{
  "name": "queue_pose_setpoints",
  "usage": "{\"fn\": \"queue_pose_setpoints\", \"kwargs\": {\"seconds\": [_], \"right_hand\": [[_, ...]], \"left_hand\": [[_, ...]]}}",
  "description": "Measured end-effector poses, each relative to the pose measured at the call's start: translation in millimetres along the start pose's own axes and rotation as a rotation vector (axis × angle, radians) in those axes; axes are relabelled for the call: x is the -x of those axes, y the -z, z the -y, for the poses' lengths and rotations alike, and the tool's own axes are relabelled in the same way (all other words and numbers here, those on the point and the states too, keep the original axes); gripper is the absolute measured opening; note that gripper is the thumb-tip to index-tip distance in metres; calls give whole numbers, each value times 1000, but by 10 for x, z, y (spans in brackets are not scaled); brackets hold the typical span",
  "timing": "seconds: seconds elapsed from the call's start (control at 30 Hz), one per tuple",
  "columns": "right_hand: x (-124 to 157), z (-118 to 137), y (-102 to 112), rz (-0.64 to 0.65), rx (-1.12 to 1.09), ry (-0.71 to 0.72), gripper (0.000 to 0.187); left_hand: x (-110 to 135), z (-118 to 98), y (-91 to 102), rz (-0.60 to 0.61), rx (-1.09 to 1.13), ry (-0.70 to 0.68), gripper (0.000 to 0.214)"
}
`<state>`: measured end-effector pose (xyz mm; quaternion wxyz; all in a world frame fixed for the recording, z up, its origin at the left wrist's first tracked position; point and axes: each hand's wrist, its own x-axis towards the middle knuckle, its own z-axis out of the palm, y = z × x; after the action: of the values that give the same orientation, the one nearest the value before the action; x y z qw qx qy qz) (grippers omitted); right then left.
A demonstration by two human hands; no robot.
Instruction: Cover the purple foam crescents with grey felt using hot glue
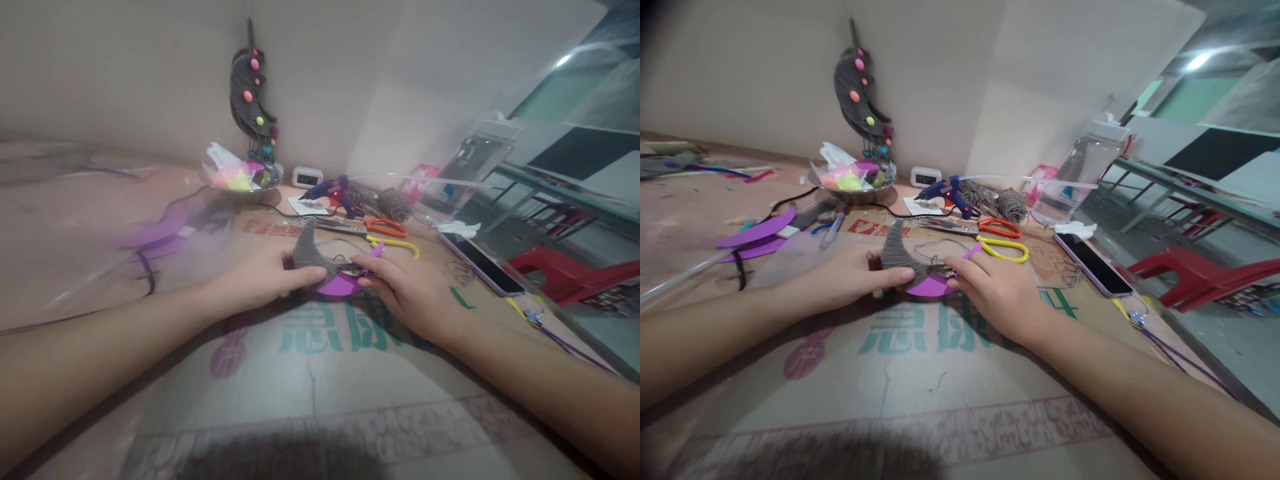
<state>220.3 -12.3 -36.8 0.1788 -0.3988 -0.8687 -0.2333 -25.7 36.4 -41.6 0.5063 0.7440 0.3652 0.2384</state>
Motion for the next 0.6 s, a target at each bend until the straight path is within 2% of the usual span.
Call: {"fn": "queue_pose_setpoints", "kwargs": {"seconds": [0.6], "right_hand": [[-18, 16, 18, 22, -29, -2, 28]], "left_hand": [[-17, 12, 10, 21, -14, -9, 39]]}}
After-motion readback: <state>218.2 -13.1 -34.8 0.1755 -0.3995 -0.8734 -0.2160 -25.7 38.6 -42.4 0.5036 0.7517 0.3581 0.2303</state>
